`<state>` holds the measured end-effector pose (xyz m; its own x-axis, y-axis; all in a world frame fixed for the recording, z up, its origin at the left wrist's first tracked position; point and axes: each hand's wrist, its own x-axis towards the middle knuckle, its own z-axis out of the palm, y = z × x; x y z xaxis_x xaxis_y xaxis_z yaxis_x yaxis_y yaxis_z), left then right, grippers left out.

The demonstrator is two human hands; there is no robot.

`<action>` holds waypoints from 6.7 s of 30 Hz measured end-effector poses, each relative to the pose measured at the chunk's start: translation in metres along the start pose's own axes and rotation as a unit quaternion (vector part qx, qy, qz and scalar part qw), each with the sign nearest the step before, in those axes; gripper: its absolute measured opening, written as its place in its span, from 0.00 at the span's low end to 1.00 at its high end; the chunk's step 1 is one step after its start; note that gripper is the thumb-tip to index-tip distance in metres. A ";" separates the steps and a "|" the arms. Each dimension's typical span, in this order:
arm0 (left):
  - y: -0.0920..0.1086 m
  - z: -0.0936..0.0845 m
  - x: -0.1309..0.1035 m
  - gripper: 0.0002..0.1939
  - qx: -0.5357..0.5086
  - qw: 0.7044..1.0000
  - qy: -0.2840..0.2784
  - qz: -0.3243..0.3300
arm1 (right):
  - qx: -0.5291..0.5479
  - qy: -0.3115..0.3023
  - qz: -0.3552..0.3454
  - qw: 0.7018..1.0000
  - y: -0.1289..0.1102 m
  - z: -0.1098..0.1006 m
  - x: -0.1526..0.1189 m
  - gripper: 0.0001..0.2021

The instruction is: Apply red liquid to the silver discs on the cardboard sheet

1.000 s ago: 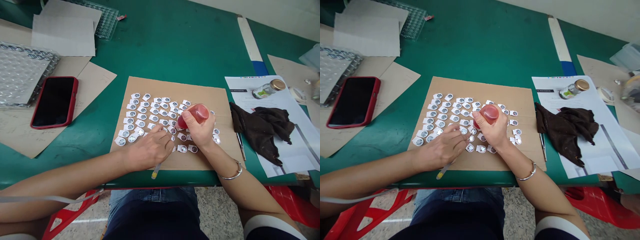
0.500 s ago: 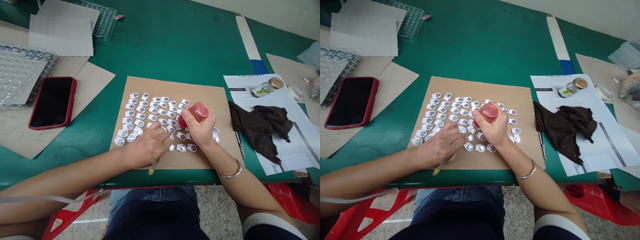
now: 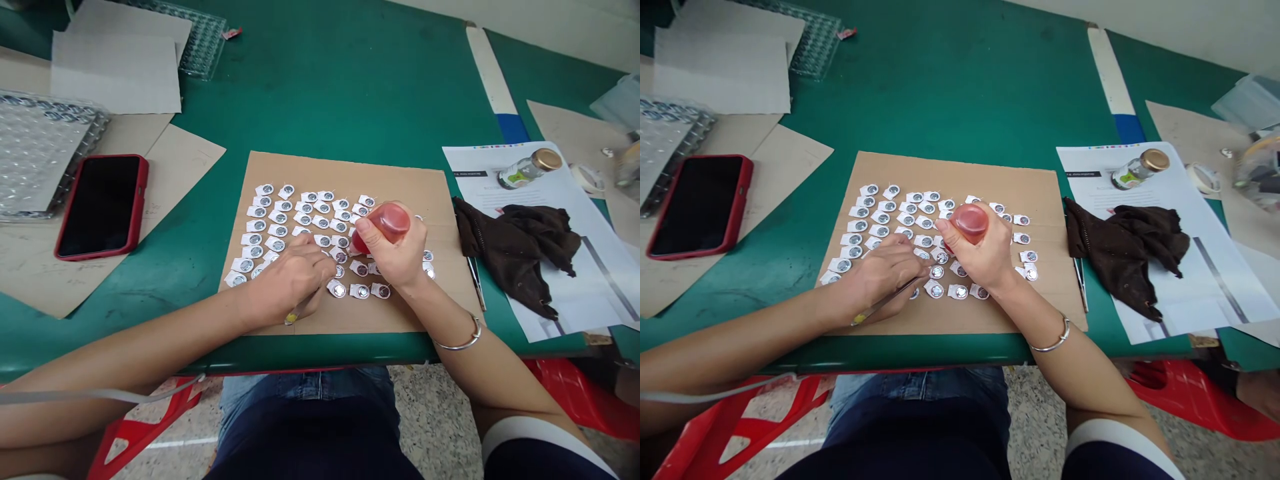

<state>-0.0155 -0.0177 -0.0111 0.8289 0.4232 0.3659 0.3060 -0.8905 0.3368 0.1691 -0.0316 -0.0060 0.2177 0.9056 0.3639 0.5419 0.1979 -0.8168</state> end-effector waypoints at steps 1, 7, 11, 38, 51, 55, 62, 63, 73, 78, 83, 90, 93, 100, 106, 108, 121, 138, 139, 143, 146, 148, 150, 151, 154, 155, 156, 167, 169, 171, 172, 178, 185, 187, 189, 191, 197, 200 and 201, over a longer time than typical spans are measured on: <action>0.001 -0.001 0.000 0.08 -0.001 1.000 -0.003 -0.001 | 0.000 -0.002 -0.001 1.000 0.000 0.000 0.000 0.10; 0.000 0.000 0.000 0.08 0.003 1.000 -0.003 0.008 | -0.018 -0.002 -0.025 1.000 -0.002 -0.001 -0.001 0.10; 0.000 0.000 0.000 0.08 -0.013 1.000 -0.003 0.006 | -0.016 -0.009 -0.048 0.999 -0.002 -0.001 -0.002 0.10; -0.052 -0.019 0.042 0.09 -0.352 0.878 -0.200 -0.255 | 0.065 0.025 -0.053 0.996 0.002 -0.021 -0.036 0.12; -0.051 -0.019 0.041 0.07 -0.344 0.884 -0.191 -0.252 | 0.063 -0.007 -0.042 0.997 0.001 -0.013 -0.033 0.11; -0.051 -0.019 0.041 0.07 -0.349 0.883 -0.191 -0.250 | 0.062 -0.018 -0.036 0.997 0.002 -0.011 -0.033 0.11; -0.052 -0.017 0.040 0.07 -0.362 0.877 -0.192 -0.250 | 0.050 -0.016 -0.044 0.998 0.000 -0.011 -0.032 0.10; -0.052 -0.017 0.040 0.07 -0.363 0.876 -0.192 -0.252 | 0.051 -0.017 -0.044 0.998 0.000 -0.011 -0.032 0.10; -0.049 -0.020 0.042 0.07 -0.368 0.864 -0.206 -0.274 | 0.047 -0.011 -0.047 0.998 0.000 -0.013 -0.032 0.09; -0.049 -0.020 0.042 0.06 -0.366 0.866 -0.198 -0.277 | 0.048 -0.021 -0.008 0.999 0.006 -0.014 -0.033 0.08; -0.049 -0.021 0.041 0.05 -0.376 0.862 -0.194 -0.280 | 0.046 -0.017 0.008 0.999 0.009 -0.014 -0.033 0.08; -0.049 -0.022 0.042 0.06 -0.373 0.862 -0.200 -0.281 | 0.049 -0.017 0.018 0.999 0.008 -0.014 -0.032 0.08; -0.048 -0.022 0.042 0.07 -0.373 0.861 -0.201 -0.280 | 0.044 -0.005 0.003 0.999 0.006 -0.015 -0.032 0.07; -0.050 -0.021 0.041 0.06 -0.379 0.857 -0.204 -0.283 | 0.049 -0.011 0.005 0.999 0.007 -0.014 -0.031 0.08; -0.051 -0.021 0.041 0.05 -0.380 0.857 -0.210 -0.277 | 0.042 -0.009 -0.003 0.999 0.007 -0.015 -0.031 0.07; -0.051 -0.021 0.042 0.06 -0.379 0.856 -0.212 -0.280 | 0.039 -0.010 -0.002 0.999 0.007 -0.016 -0.031 0.07; -0.050 -0.023 0.042 0.06 -0.378 0.856 -0.218 -0.278 | 0.030 0.002 -0.009 1.000 0.007 -0.016 -0.030 0.07; -0.049 -0.023 0.043 0.06 -0.373 0.853 -0.221 -0.292 | 0.020 0.004 0.001 1.000 0.010 -0.017 -0.030 0.08; -0.049 -0.023 0.043 0.06 -0.372 0.853 -0.220 -0.294 | 0.021 0.002 0.007 1.000 0.011 -0.017 -0.030 0.08; -0.048 -0.023 0.043 0.05 -0.368 0.857 -0.215 -0.290 | 0.039 -0.002 0.033 0.999 0.010 -0.015 -0.030 0.09; -0.047 -0.027 0.045 0.06 -0.360 0.862 -0.215 -0.284 | 0.139 0.024 0.057 0.988 0.002 -0.022 -0.018 0.09; -0.044 -0.034 0.048 0.07 -0.350 0.873 -0.202 -0.274 | 0.197 0.054 0.055 0.977 -0.009 -0.030 -0.003 0.08; -0.038 -0.043 0.051 0.07 -0.330 0.894 -0.161 -0.258 | 0.221 0.053 0.037 0.973 -0.020 -0.040 0.016 0.08; -0.035 -0.046 0.051 0.06 -0.314 0.906 -0.132 -0.250 | 0.242 0.060 0.027 0.968 -0.025 -0.044 0.026 0.09; -0.024 -0.046 0.048 0.04 -0.246 0.937 -0.062 -0.240 | 0.287 0.056 0.026 0.956 -0.031 -0.045 0.047 0.09; -0.020 -0.042 0.045 0.04 -0.219 0.945 -0.037 -0.242 | 0.289 0.052 0.034 0.955 -0.029 -0.042 0.050 0.10; -0.017 -0.037 0.041 0.03 -0.199 0.950 -0.027 -0.241 | 0.286 0.051 0.043 0.956 -0.027 -0.038 0.051 0.10; -0.020 0.001 0.013 0.03 -0.086 0.990 0.074 -0.087 | 0.155 0.054 0.005 0.986 0.004 -0.009 0.028 0.10; -0.021 0.003 0.013 0.02 -0.092 0.989 0.080 -0.087 | 0.148 0.058 -0.002 0.987 0.004 -0.009 0.028 0.09; -0.021 0.003 0.013 0.02 -0.094 0.989 0.078 -0.088 | 0.147 0.060 -0.002 0.987 0.003 -0.009 0.028 0.09; -0.021 0.004 0.014 0.02 -0.096 0.989 0.075 -0.089 | 0.145 0.060 -0.003 0.988 0.002 -0.009 0.027 0.09; -0.019 0.004 0.015 0.04 -0.096 0.988 0.061 -0.100 | 0.131 0.049 -0.022 0.990 0.001 -0.008 0.025 0.08; -0.018 0.004 0.016 0.06 -0.102 0.990 0.054 -0.080 | 0.139 0.056 0.028 0.988 0.001 -0.009 0.023 0.11; -0.018 0.006 0.015 0.06 -0.096 0.991 0.052 -0.071 | 0.122 0.053 0.033 0.990 0.002 -0.008 0.021 0.12; -0.016 0.007 0.013 0.06 -0.073 0.994 0.053 -0.056 | 0.109 0.040 0.038 0.993 0.003 -0.007 0.020 0.13; -0.013 0.008 0.012 0.07 -0.028 0.998 0.049 -0.030 | 0.099 0.018 0.048 0.994 0.004 -0.005 0.018 0.13; 0.001 0.011 0.011 0.12 0.137 0.990 0.005 0.041 | 0.070 -0.038 0.068 0.994 0.005 -0.001 0.014 0.13; 0.005 0.012 0.010 0.13 0.173 0.984 -0.009 0.050 | 0.060 -0.043 0.053 0.996 0.004 0.001 0.013 0.13; 0.006 0.012 0.010 0.13 0.181 0.982 -0.012 0.051 | 0.055 -0.039 0.044 0.997 0.004 0.001 0.013 0.13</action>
<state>0.0004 -0.0210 -0.0163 0.8728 0.3292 0.3605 0.3643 -0.9307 -0.0322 0.1732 -0.0183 -0.0048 0.1946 0.9469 0.2561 0.4301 0.1523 -0.8898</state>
